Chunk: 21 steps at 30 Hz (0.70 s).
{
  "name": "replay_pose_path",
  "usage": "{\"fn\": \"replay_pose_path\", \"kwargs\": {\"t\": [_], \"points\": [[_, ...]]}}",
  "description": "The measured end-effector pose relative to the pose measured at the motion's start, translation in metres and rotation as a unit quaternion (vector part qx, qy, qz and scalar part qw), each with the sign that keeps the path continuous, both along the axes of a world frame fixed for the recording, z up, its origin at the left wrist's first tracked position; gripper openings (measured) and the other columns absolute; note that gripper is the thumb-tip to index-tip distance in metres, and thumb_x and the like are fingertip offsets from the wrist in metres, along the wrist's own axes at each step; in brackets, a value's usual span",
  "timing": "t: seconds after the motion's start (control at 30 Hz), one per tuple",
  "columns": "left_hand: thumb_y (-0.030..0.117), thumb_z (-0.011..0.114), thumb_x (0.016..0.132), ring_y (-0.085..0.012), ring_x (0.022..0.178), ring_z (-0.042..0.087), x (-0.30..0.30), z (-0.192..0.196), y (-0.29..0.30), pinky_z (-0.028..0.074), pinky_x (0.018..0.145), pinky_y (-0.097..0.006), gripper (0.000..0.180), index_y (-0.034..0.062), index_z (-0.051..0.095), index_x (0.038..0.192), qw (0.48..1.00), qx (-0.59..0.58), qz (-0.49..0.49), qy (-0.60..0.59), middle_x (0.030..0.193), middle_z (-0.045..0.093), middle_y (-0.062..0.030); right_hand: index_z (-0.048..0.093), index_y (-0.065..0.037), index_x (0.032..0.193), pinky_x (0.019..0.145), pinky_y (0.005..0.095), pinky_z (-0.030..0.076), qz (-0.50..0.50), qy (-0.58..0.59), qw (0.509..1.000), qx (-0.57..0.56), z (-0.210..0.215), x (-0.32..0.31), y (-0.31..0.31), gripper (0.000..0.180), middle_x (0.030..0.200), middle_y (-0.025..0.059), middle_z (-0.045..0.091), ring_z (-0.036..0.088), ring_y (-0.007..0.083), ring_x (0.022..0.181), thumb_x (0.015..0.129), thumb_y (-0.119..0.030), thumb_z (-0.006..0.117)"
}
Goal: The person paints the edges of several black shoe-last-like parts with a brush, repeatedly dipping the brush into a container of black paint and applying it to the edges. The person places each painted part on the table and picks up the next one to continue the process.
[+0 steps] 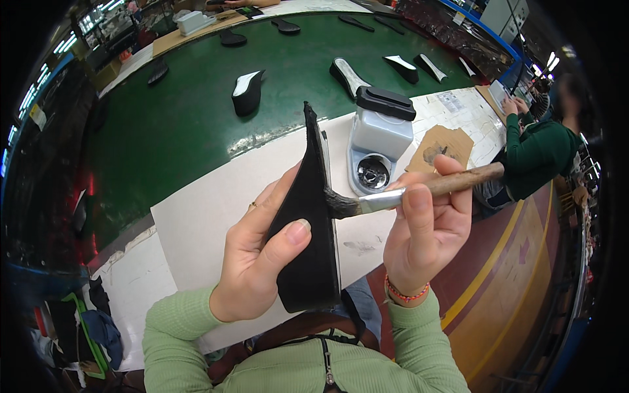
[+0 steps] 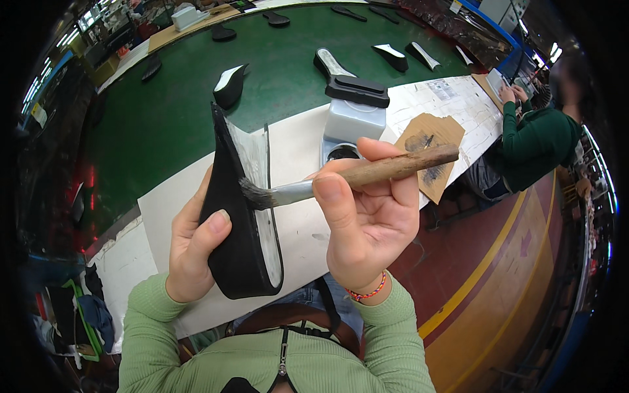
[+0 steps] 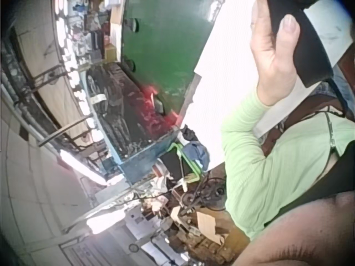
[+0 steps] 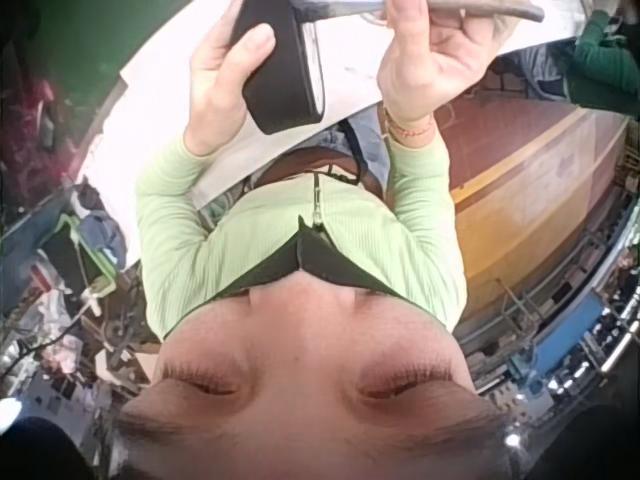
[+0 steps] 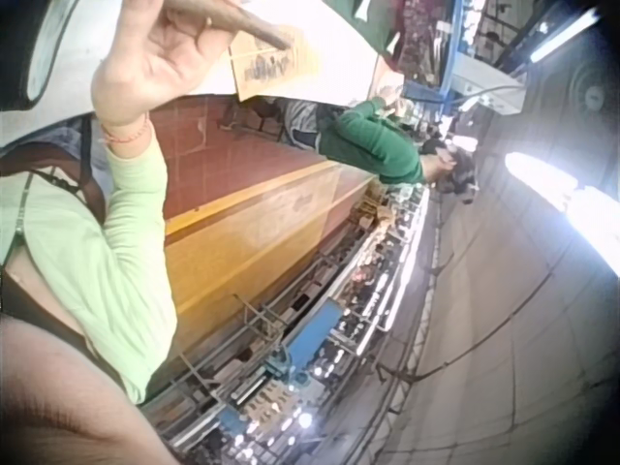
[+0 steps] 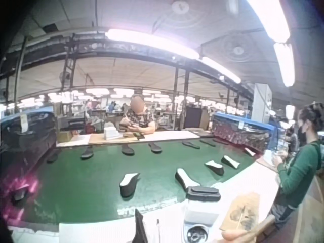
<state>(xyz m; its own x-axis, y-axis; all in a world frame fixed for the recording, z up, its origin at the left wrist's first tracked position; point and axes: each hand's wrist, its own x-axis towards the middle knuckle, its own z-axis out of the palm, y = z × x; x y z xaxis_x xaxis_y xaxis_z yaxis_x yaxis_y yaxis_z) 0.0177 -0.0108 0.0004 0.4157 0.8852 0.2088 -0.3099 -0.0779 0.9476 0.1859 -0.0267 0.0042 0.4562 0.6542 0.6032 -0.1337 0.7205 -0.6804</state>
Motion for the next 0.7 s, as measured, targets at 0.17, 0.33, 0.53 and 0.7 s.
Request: {"fn": "replay_pose_path", "kwargs": {"t": [0.17,0.33,0.53,0.7], "points": [[0.014,0.049,0.085,-0.0229,0.122,0.038,0.0020,0.0029,0.0010,0.023,0.102,-0.033,0.051,-0.0078,0.036,0.129,0.999,0.033,0.019,0.023,0.130,0.041,-0.0179,0.043,0.004,0.114,0.063,0.0187,0.043,0.009,-0.005,1.000,-0.011,0.0048,0.0020,-0.0007,0.042,0.082,0.0117,0.062,0.055,0.0079,0.070,0.077,0.003,0.063],[0.015,0.049,0.085,-0.0238,0.121,0.039,0.0016,0.0055,0.0028,0.024,0.102,-0.033,0.051,-0.0082,0.037,0.129,0.997,0.051,0.031,0.045,0.130,0.042,-0.0183,0.043,0.004,0.114,0.064,0.0189,0.044,0.014,-0.016,1.000,-0.019,0.0086,0.0038,-0.0009,0.042,0.082,0.0112,0.062,0.056,0.0084,0.071,0.077,0.004,0.064],[0.015,0.049,0.085,-0.0239,0.122,0.038,0.0019,0.0073,0.0040,0.024,0.103,-0.033,0.051,-0.0083,0.037,0.129,0.996,0.057,0.052,0.039,0.131,0.041,-0.0185,0.044,0.004,0.113,0.063,0.0187,0.044,0.019,-0.013,0.999,-0.026,0.0100,0.0034,-0.0009,0.041,0.081,0.0110,0.062,0.056,0.0084,0.070,0.076,0.003,0.064],[0.014,0.049,0.085,-0.0232,0.122,0.037,0.0023,0.0083,0.0040,0.024,0.103,-0.033,0.051,-0.0079,0.036,0.129,0.995,0.057,0.066,0.039,0.132,0.041,-0.0183,0.045,0.004,0.112,0.062,0.0186,0.043,0.021,-0.007,0.999,-0.026,0.0094,0.0026,-0.0017,0.041,0.080,0.0108,0.062,0.055,0.0077,0.069,0.076,0.004,0.064]]}}
